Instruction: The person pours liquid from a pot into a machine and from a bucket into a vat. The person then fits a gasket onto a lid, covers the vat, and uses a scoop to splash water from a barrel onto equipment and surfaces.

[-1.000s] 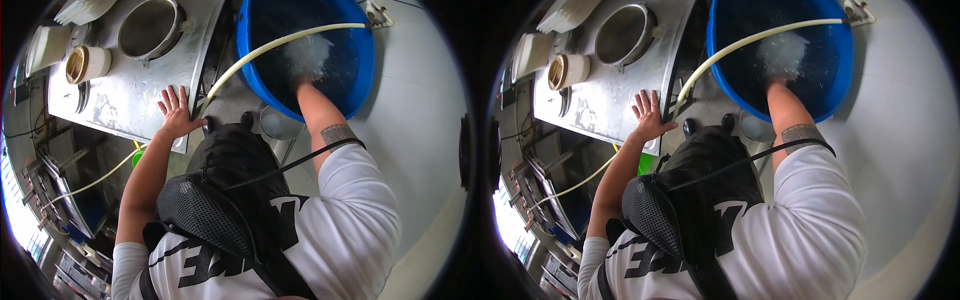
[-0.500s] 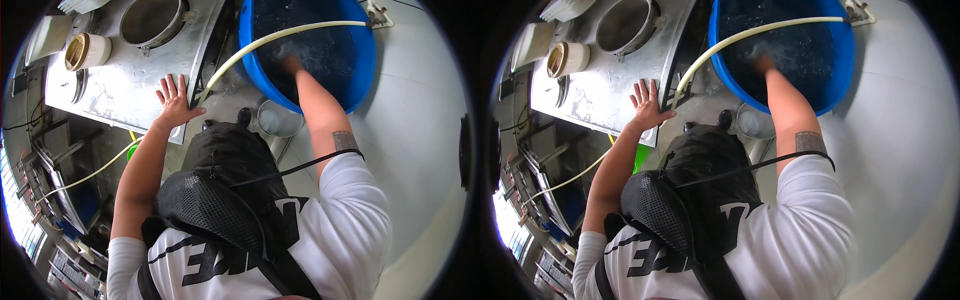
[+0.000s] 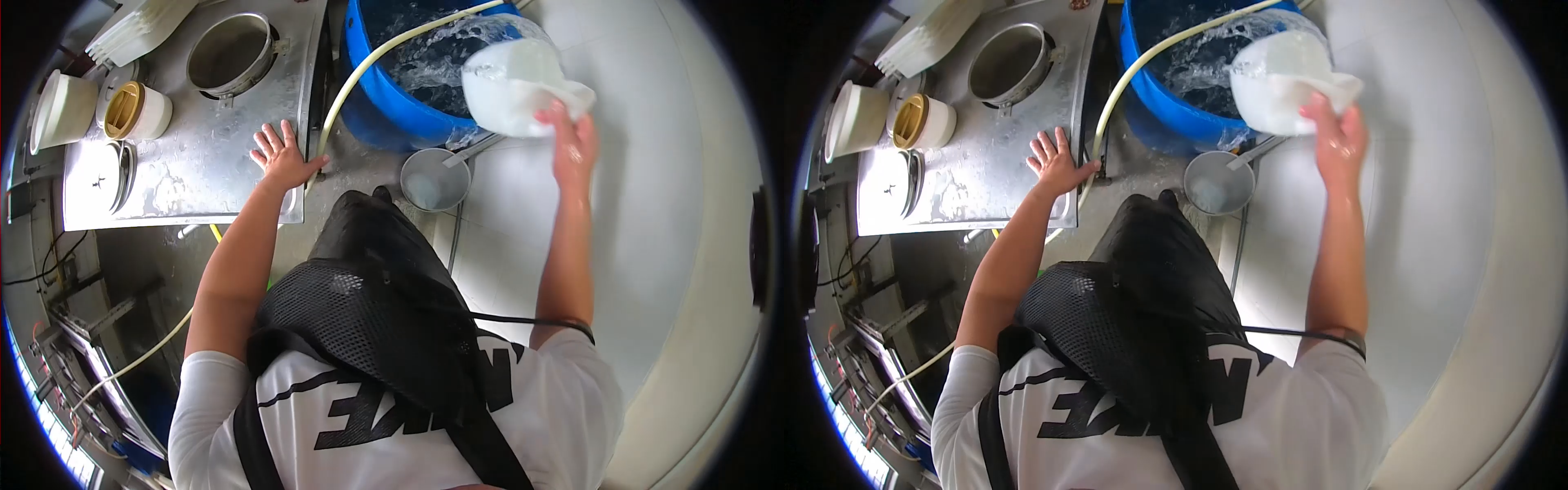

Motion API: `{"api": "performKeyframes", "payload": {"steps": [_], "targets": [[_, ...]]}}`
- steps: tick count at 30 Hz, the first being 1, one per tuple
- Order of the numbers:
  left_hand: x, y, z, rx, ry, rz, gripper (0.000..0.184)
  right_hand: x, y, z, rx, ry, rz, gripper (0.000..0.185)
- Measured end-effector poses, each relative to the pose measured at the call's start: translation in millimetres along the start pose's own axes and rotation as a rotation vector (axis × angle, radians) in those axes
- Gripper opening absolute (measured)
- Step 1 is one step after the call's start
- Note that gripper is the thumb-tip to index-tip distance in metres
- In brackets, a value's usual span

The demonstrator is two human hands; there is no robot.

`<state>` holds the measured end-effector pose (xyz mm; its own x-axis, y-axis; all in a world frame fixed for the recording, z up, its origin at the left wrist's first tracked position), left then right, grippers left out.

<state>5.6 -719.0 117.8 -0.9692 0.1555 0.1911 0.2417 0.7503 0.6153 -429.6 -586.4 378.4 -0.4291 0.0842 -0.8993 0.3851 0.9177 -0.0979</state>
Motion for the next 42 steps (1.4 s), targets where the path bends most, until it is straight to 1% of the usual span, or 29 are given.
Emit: {"api": "performKeyframes", "payload": {"steps": [1,3,4,6,8,10,12,13,15,16,19,20,21,23,26,27,28,30,31,33,34,35,36,37,38,39,40,41,42], "targets": [[5,1,-3,0.002,0.002,0.014,0.131,-23,22,-15,0.02,0.098,0.0,0.025],[17,6,-10,-0.016,0.213,-0.057,0.11,-59,61,-38,0.042,0.207,0.0,0.025],[29,14,-8,-0.016,0.217,-0.047,0.11,-70,80,-46,0.039,0.377,0.107,0.026],[77,35,-13,0.093,0.219,0.227,0.087,-82,100,-48,0.041,0.556,0.208,0.026],[127,44,11,0.007,0.204,0.484,0.075,-83,113,-27,-0.097,0.753,0.018,0.025],[171,44,58,-0.106,0.281,0.701,0.07,-57,115,4,-0.315,0.692,0.099,0.026],[200,60,70,-0.294,0.306,0.731,0.072,-23,118,36,-0.554,0.797,0.085,0.026],[209,59,73,-0.293,0.313,0.732,0.072,-18,117,51,-0.612,0.781,0.112,0.028],[212,45,89,-0.38,0.353,0.514,0.068,-18,110,83,-0.667,0.764,0.147,0.029],[215,38,88,-0.385,0.352,0.519,0.068,-18,103,96,-0.749,0.821,0.224,0.033],[221,1,82,-0.342,-0.072,0.445,0.041,-10,74,104,-0.826,0.926,0.351,0.039],[227,-9,77,-0.283,-0.249,0.458,0.036,-7,66,100,-0.827,0.973,0.388,0.04],[233,-13,79,-0.291,-0.251,0.469,0.036,-7,58,93,-0.823,0.974,0.402,0.04],[219,-14,66,-0.294,1.25,0.343,0.044,-7,46,68,-0.73,1.076,0.474,0.038],[237,16,54,-0.442,1.089,0.469,0.05,11,53,32,-0.698,1.289,0.625,0.041],[239,11,55,-0.227,0.878,0.624,0.052,25,58,20,-0.697,1.284,0.624,0.041],[230,17,51,-0.228,0.87,0.623,0.052,49,68,6,-0.757,1.346,0.673,0.041],[199,31,33,-0.134,0.606,0.625,0.051,89,91,-15,-0.817,1.398,0.72,0.041],[180,14,41,0.018,0.551,0.68,0.051,101,106,-25,-0.755,1.324,0.718,0.042],[128,29,21,0.174,0.33,0.614,0.051,108,133,-32,-0.697,1.245,0.716,0.043],[99,26,22,0.302,0.201,0.565,0.051,103,143,-35,-0.577,1.136,0.634,0.045],[72,42,10,0.323,0.189,0.491,0.054,97,149,-37,-0.463,1.025,0.552,0.047],[44,41,12,0.364,0.142,0.429,0.056,97,154,-37,-0.469,1.018,0.549,0.047],[23,50,7,0.291,0.12,0.268,0.064,78,149,-41,-0.256,1.021,0.304,0.047],[8,57,10,0.29,0.115,0.259,0.064,58,148,-47,-0.046,1.007,0.063,0.047],[-12,60,13,0.267,0.113,0.143,0.073,47,141,-46,-0.054,0.997,0.06,0.047],[-27,62,15,0.25,0.112,0.025,0.082,22,131,-48,0.082,0.915,-0.045,0.046],[-30,66,15,0.255,0.108,0.008,0.082,2,122,-50,0.215,0.826,-0.146,0.045],[-35,68,22,0.164,0.144,-0.06,0.093,-5,104,-46,0.204,0.81,-0.152,0.045]]}}
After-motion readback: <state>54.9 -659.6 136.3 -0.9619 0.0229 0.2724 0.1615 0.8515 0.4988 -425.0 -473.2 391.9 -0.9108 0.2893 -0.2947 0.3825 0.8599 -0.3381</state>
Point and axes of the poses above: each hand's wrist, its own y-axis away from the middle knuckle, its own z-axis out of the palm, x = y × z, the point moved 6 cm from there along -y, towards the middle knuckle, and after that the axes turned 15 degrees about -x, right-handed, at the moved point
